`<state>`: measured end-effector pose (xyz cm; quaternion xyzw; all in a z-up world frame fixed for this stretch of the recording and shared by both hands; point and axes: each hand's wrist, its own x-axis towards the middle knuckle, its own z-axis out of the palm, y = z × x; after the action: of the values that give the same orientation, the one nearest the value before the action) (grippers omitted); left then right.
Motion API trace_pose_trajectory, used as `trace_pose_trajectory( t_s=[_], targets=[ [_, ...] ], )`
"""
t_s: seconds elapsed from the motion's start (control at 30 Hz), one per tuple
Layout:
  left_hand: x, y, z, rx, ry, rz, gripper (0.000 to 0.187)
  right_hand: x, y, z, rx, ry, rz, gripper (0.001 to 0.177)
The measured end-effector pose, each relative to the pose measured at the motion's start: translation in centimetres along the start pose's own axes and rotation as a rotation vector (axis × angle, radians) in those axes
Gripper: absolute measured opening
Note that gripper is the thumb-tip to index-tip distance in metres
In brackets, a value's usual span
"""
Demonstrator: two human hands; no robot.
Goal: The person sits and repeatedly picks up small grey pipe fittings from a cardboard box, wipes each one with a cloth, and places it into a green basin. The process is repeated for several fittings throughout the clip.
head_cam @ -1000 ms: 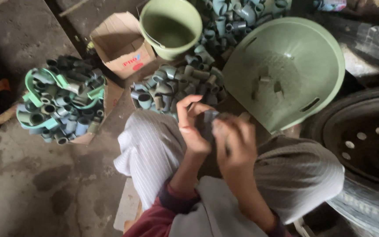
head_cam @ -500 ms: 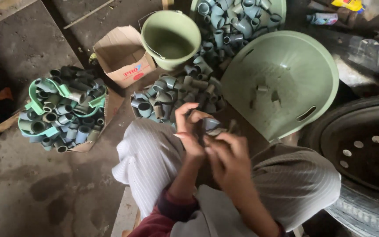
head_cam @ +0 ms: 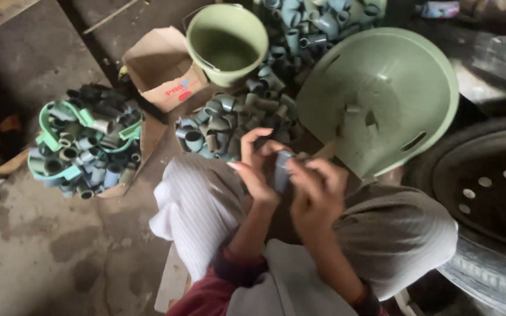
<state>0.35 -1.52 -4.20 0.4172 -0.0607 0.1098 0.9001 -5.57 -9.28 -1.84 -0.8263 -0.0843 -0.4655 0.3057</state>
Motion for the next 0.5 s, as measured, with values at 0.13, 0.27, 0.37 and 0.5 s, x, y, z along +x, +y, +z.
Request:
trace_pose_trajectory(
  t_s=[0.13,0.27,0.37,0.5],
  targets=[
    [0.8,0.8,-2.0,-0.085,0.021,-0.036,0.085,-1.6,-4.2,0.0,0.151,-0.025,0.090,0.022],
    [0.0,0.0,-0.6,-0.116,0.173,-0.268,0.077,-3.5,-1.0,0.3,0.076,-0.091,0.184,0.025],
    [0.0,-0.5,0.2,-0.256,-0.048,-0.142,0.064,-1.7,-0.7,0.6,0.131,0.086,0.249,0.029],
    [-0.4,2.4,2.2,-0.368,-0.238,-0.074,0.031,-0.4,-1.1,0.7,0.220,0.205,0.247,0.037]
  ],
)
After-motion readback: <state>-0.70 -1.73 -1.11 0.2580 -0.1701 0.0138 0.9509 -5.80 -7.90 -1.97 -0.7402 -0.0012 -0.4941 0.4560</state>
